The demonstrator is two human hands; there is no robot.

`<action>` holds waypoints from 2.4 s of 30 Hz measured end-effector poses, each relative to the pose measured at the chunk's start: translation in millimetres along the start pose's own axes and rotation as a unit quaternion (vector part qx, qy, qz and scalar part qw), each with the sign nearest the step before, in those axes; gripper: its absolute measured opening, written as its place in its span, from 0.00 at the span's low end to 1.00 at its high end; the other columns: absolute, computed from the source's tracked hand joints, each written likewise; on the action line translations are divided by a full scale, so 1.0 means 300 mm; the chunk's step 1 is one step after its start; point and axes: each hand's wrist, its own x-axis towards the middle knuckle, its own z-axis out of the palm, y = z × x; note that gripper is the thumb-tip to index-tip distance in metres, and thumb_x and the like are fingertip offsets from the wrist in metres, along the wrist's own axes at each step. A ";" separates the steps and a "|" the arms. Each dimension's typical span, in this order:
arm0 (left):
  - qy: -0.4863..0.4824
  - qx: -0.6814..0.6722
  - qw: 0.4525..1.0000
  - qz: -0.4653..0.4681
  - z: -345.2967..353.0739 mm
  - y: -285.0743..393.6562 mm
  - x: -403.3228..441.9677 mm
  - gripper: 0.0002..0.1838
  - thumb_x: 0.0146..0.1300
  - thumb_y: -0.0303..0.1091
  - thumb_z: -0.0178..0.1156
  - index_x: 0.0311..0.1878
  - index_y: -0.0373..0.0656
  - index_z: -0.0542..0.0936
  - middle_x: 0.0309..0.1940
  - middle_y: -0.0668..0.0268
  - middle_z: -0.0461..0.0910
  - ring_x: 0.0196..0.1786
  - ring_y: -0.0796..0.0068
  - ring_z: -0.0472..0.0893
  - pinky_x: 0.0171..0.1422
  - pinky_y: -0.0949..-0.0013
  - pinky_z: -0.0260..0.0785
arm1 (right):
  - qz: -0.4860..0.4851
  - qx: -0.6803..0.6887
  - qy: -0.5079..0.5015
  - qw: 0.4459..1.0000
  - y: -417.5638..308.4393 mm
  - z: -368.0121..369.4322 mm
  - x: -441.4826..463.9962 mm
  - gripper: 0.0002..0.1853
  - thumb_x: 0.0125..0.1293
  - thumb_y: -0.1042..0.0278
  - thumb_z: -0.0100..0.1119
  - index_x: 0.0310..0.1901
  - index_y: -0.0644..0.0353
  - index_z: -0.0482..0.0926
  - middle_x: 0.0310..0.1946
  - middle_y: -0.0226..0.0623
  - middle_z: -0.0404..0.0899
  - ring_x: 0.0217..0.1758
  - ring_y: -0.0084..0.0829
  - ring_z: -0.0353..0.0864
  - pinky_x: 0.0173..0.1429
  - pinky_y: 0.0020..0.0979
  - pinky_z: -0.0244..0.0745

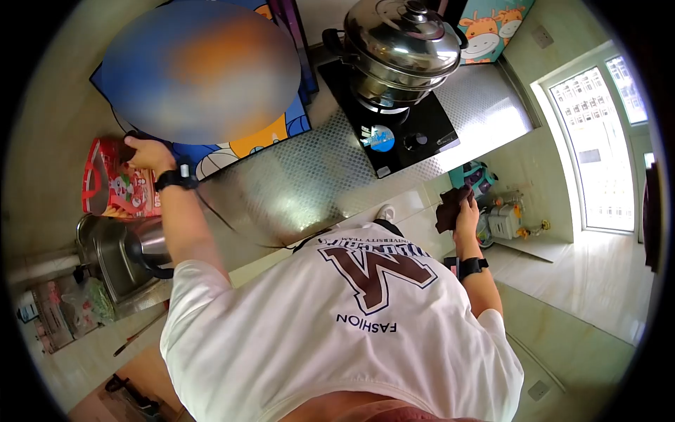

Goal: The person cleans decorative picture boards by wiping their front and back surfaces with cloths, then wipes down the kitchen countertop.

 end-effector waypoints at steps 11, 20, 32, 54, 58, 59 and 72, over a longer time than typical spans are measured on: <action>-0.448 0.224 0.765 0.406 -0.235 -0.594 -0.693 0.28 0.64 0.48 0.69 0.54 0.31 0.79 0.53 0.49 0.78 0.59 0.44 0.74 0.67 0.49 0.63 | 0.034 -0.026 -0.012 0.999 0.068 0.066 -0.016 0.18 0.75 0.63 0.56 0.60 0.66 0.76 0.52 0.38 0.83 0.53 0.33 0.83 0.60 0.34 0.77; -0.491 0.315 0.759 0.289 -0.036 -0.572 -0.650 0.35 0.67 0.59 0.62 0.55 0.29 0.81 0.56 0.45 0.78 0.62 0.41 0.73 0.68 0.45 0.64 | -0.009 -0.117 -0.076 0.990 -0.032 0.140 -0.031 0.20 0.72 0.68 0.57 0.62 0.68 0.77 0.51 0.34 0.83 0.55 0.28 0.79 0.61 0.27 0.71; -0.563 0.245 0.665 0.425 -0.287 -0.644 -0.791 0.38 0.71 0.53 0.60 0.76 0.41 0.65 0.74 0.55 0.67 0.81 0.56 0.57 0.85 0.51 0.43 | -0.495 -0.372 -0.422 0.662 -0.768 0.480 -0.455 0.23 0.57 0.73 0.62 0.57 0.53 0.82 0.39 0.43 0.86 0.42 0.46 0.85 0.46 0.41 0.81; -0.574 0.283 0.645 0.417 -0.328 -0.614 -0.811 0.39 0.70 0.49 0.61 0.78 0.40 0.61 0.78 0.58 0.62 0.82 0.58 0.55 0.86 0.53 0.43 | -0.700 -0.256 -0.462 0.480 -0.902 0.385 -0.682 0.17 0.60 0.77 0.60 0.52 0.56 0.82 0.37 0.34 0.81 0.39 0.33 0.82 0.44 0.32 0.78; -0.572 0.289 0.636 0.429 -0.396 -0.659 -0.840 0.40 0.71 0.47 0.60 0.79 0.39 0.58 0.79 0.58 0.60 0.83 0.56 0.53 0.86 0.52 0.43 | -0.704 -0.256 -0.430 0.504 -0.929 0.237 -0.626 0.16 0.62 0.77 0.60 0.52 0.57 0.81 0.39 0.34 0.81 0.41 0.33 0.82 0.46 0.31 0.78; -0.568 0.292 0.644 0.422 -0.423 -0.639 -0.866 0.40 0.71 0.47 0.59 0.80 0.39 0.57 0.80 0.56 0.59 0.83 0.54 0.53 0.86 0.52 0.43 | -0.705 -0.252 -0.418 0.515 -0.940 0.182 -0.598 0.16 0.62 0.77 0.60 0.52 0.57 0.80 0.40 0.34 0.81 0.41 0.33 0.82 0.47 0.31 0.78; -0.557 0.124 0.811 0.131 -0.482 -0.379 -1.588 0.25 0.75 0.42 0.58 0.64 0.33 0.72 0.70 0.47 0.68 0.67 0.53 0.72 0.70 0.55 0.64 | -0.087 0.219 -0.173 0.956 -0.722 -0.669 0.189 0.17 0.77 0.59 0.55 0.59 0.59 0.73 0.53 0.40 0.80 0.52 0.36 0.81 0.57 0.36 0.78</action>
